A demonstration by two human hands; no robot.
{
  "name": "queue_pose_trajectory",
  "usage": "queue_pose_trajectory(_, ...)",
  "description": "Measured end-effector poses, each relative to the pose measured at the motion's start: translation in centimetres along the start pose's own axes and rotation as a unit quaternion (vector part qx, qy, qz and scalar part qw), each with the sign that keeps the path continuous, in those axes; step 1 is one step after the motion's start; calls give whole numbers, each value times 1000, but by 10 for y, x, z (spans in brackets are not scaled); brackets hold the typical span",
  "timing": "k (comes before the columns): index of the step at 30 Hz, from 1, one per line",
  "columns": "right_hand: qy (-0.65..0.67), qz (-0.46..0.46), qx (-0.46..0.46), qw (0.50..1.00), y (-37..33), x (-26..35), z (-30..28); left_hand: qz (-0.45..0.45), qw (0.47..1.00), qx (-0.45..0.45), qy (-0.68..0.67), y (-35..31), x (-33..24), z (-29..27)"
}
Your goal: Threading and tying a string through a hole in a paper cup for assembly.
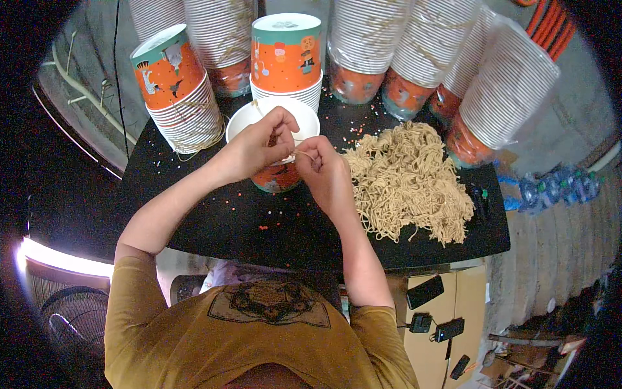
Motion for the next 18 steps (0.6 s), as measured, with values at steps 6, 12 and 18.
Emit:
queue_pose_trajectory(6,47,35,8,998,0,-8,2,21,999,-8,38,-1,-6,0)
queue_pose_trajectory(12,130,88,40,987,-3,-8,8,28,998,-13,48,0,-6,-1)
queue_pose_trajectory(18,165,162,58,971,-6,-16,12,9,999,-9,52,-4,-8,0)
Point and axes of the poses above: each hand's wrist, its own y-axis towards the middle knuckle, its own z-axis out of the palm, x = y × z, the point moved 10 cm from there along y, towards the middle knuckle, and after that the axes turned 2 degrees about -x, right-handed, at the moved point
